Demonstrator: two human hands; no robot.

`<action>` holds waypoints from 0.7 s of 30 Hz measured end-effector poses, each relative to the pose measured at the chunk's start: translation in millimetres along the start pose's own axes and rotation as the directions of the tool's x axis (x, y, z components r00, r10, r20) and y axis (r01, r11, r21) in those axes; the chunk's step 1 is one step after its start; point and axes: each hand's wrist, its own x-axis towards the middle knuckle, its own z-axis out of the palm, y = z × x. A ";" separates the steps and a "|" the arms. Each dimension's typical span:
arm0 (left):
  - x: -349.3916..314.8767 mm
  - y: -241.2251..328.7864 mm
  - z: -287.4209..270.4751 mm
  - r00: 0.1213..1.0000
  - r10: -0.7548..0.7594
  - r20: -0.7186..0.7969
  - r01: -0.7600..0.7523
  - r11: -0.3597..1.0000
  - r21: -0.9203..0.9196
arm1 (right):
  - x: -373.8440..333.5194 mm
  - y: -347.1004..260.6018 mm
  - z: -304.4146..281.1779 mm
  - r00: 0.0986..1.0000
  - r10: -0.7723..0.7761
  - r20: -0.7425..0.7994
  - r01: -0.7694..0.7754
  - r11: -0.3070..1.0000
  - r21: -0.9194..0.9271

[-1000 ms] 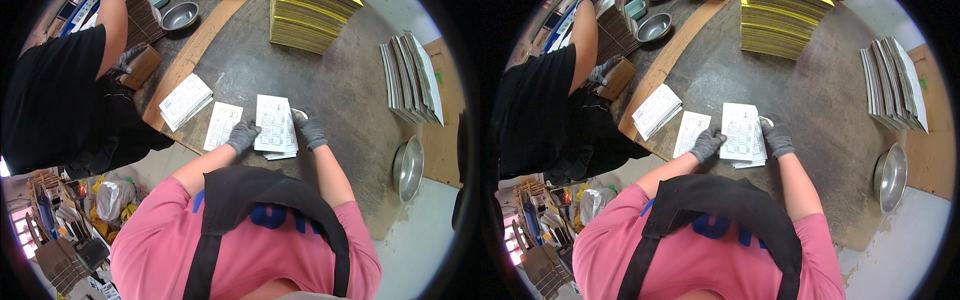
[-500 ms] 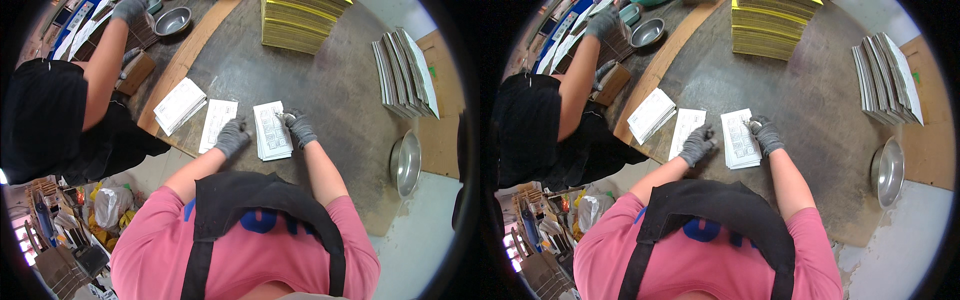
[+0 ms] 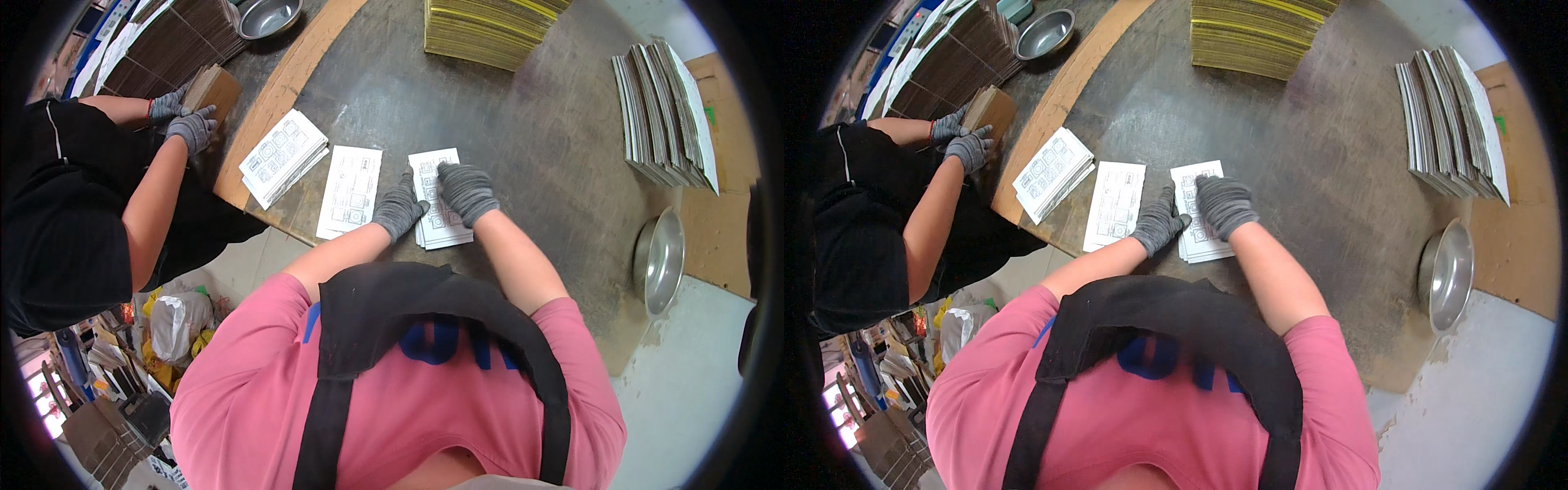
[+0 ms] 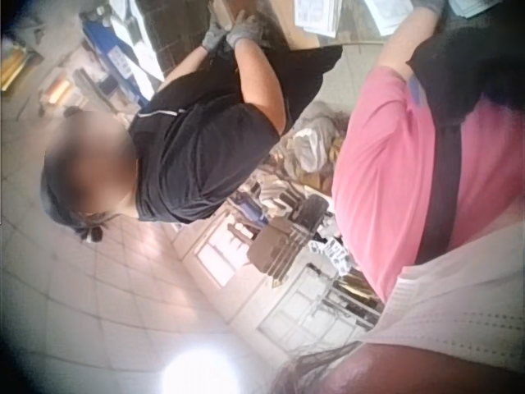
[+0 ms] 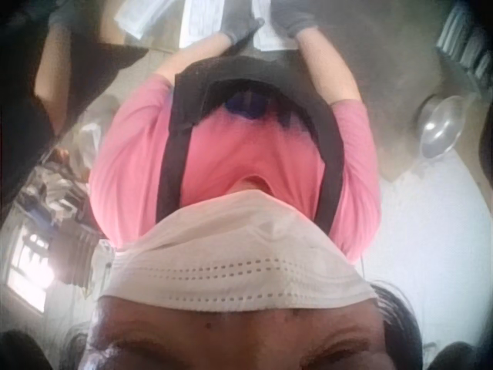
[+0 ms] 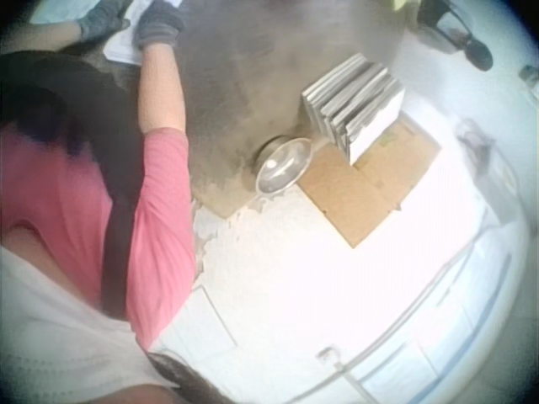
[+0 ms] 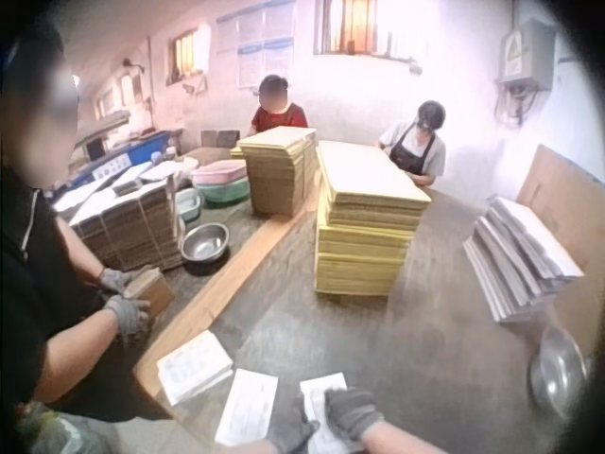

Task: The person separates a stack of printed paper sheets into smaller piles on a work table, then briefly handles a pot of food items before resuming paper separation. The person uses gloved hands to move and stack the sheets.

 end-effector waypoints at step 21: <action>-4.0 2.8 -4.5 0.992 -0.101 0.077 0.112 0.982 -0.150 | -9.9 9.1 26.0 0.861 0.386 0.332 -0.449 0.267 0.853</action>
